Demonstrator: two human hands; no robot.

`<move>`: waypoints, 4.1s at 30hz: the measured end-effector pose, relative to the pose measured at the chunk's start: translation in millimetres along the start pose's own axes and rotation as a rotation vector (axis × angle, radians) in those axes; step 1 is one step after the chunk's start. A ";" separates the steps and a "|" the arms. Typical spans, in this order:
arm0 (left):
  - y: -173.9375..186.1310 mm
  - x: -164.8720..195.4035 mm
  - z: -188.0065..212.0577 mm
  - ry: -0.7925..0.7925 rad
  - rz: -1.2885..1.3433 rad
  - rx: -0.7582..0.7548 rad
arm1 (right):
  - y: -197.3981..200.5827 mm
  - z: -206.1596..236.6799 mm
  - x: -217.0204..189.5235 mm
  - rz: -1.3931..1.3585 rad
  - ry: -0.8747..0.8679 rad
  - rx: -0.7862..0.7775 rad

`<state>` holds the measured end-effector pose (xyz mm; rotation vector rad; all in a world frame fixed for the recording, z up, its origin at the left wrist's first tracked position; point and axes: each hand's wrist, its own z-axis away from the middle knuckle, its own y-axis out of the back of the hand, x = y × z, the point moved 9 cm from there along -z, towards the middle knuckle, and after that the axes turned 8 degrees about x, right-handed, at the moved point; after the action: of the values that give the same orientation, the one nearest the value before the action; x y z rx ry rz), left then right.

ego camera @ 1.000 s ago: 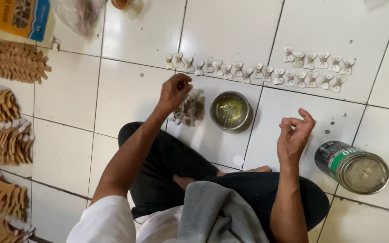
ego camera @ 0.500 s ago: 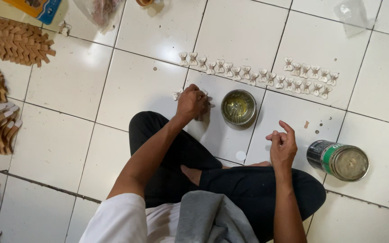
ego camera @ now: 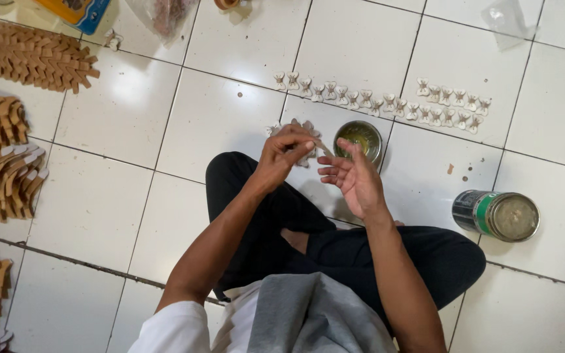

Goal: The person sits on the floor of a shoe workshop and applies glue from a bowl to small white flower-shaped shoe decorations, pressing the parts together by hand. They place the finished decorations in rows on the floor and pick up new parts from a pile to repeat the process.

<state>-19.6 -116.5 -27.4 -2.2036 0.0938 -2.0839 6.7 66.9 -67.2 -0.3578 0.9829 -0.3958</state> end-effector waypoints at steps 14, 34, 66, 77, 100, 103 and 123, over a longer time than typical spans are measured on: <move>-56.0 -31.4 41.5 0.383 0.349 -0.072 | -13.6 49.5 -71.4 0.491 0.622 0.113; 61.2 -42.1 45.3 0.443 0.111 0.303 | 56.1 -58.6 -10.0 1.822 0.652 0.141; -13.2 4.7 53.6 0.239 0.240 0.132 | -71.3 105.5 -54.9 1.428 1.284 -0.003; -24.9 38.8 62.9 0.177 0.053 0.103 | -74.2 114.7 -50.8 1.691 1.405 0.088; -17.7 21.3 61.7 0.261 0.240 0.149 | -59.9 125.2 -54.5 1.585 1.296 0.010; -19.5 18.9 63.0 0.275 0.197 0.144 | -53.5 118.6 -67.1 1.434 1.219 0.072; 19.7 5.4 53.0 0.350 0.314 0.282 | 61.1 -11.7 -33.3 1.653 0.804 0.218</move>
<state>34.1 -134.8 -27.2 -1.5418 0.1515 -2.1238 -10.0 134.7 -77.2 0.9090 1.6411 0.9414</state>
